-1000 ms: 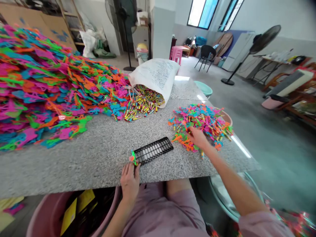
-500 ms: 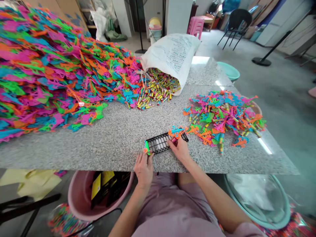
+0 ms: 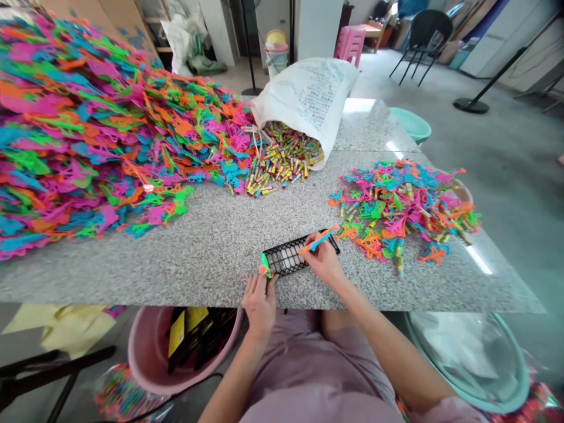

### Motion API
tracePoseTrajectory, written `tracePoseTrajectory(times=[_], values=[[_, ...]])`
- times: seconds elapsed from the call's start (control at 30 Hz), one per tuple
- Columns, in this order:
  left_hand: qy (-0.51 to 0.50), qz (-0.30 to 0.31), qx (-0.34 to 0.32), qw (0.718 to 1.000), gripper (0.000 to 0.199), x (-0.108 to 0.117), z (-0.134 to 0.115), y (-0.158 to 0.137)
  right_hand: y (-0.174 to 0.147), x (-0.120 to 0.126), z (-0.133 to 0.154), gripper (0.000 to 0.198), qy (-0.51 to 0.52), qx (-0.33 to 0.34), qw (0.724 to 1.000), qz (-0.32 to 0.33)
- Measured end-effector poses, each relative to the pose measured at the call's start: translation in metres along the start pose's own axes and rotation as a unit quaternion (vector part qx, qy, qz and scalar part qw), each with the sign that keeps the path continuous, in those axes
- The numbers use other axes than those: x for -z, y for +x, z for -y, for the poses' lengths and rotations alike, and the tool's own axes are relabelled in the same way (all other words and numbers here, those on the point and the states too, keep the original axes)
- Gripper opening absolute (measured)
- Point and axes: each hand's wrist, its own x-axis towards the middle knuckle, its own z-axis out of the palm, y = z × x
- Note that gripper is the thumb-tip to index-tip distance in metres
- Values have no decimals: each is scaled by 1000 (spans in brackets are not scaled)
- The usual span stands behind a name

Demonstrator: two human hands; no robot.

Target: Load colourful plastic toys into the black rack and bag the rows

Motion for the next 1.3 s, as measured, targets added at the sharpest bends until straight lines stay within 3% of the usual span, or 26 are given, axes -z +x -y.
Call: tracePoseTrajectory(times=[0.13,0.27,0.43,0.6,0.83,0.93,1.0,1.03,1.1,1.2,1.3], values=[[5,-2,-9,1000,19,1,1,1,32,-31,18,16,45,45,991,117],[2,-8,-11,1000,20,0,2,1,49,-56,22,20,-54,88,974,201],[9,7,0,1000,20,-2,5,-1,51,-59,20,15,-148,123,953,236],[2,10,5,1000,17,-4,6,-4,50,-56,34,36,-281,121,919,249],[4,5,-8,1000,18,-4,4,0,42,-67,48,44,-289,136,909,269],[7,0,-26,1000,19,-3,7,2,33,-32,31,46,-247,171,927,224],[-4,-7,-42,999,18,-2,10,4,32,16,12,42,-246,156,950,114],[-10,-9,-52,999,17,-2,11,5,34,45,2,36,-269,118,955,39],[-13,-12,-64,998,17,-2,12,7,43,98,-14,30,-338,50,938,-61],[-4,-7,-53,999,22,-4,10,11,66,144,-25,31,-391,100,915,17],[-37,25,-28,999,26,-1,7,10,81,152,-24,27,-378,138,911,90]])
